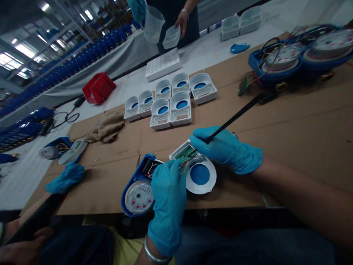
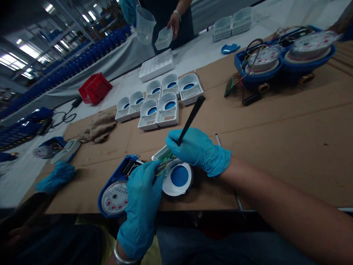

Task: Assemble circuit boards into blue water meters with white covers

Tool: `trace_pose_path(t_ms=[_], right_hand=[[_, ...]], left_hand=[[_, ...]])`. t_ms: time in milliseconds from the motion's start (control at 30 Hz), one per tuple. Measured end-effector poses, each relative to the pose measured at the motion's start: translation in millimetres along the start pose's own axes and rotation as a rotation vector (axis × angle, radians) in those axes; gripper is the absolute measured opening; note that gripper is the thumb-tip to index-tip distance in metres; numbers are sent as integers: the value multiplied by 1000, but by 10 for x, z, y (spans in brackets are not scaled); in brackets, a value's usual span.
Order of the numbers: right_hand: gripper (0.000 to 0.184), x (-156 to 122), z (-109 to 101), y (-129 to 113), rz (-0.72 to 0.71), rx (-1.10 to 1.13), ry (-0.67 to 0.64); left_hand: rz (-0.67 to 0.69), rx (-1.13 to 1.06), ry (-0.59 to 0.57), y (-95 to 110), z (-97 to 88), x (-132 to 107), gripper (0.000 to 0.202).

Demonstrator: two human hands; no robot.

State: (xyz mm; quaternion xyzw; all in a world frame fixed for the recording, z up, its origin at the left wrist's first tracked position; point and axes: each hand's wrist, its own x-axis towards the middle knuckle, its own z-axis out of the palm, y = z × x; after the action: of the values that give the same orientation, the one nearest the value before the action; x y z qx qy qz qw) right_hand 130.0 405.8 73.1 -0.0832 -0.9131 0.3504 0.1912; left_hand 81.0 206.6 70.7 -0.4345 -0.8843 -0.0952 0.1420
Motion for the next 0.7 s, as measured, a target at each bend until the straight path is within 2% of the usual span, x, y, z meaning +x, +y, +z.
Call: trace_pose_path(t_ms=[133, 233, 500, 700], right_hand=[[31, -12, 5, -10, 10, -64, -15], [31, -9, 12, -26, 14, -106, -35], [30, 69, -94, -211, 108, -163, -171], [34, 80, -80, -274, 153, -183, -215]], left_hand=[[136, -32, 133, -108, -36, -33, 14], [200, -42, 141, -155, -21, -41, 10], [170, 63, 83, -135, 58, -47, 14], [177, 51, 121, -139, 86, -63, 13]])
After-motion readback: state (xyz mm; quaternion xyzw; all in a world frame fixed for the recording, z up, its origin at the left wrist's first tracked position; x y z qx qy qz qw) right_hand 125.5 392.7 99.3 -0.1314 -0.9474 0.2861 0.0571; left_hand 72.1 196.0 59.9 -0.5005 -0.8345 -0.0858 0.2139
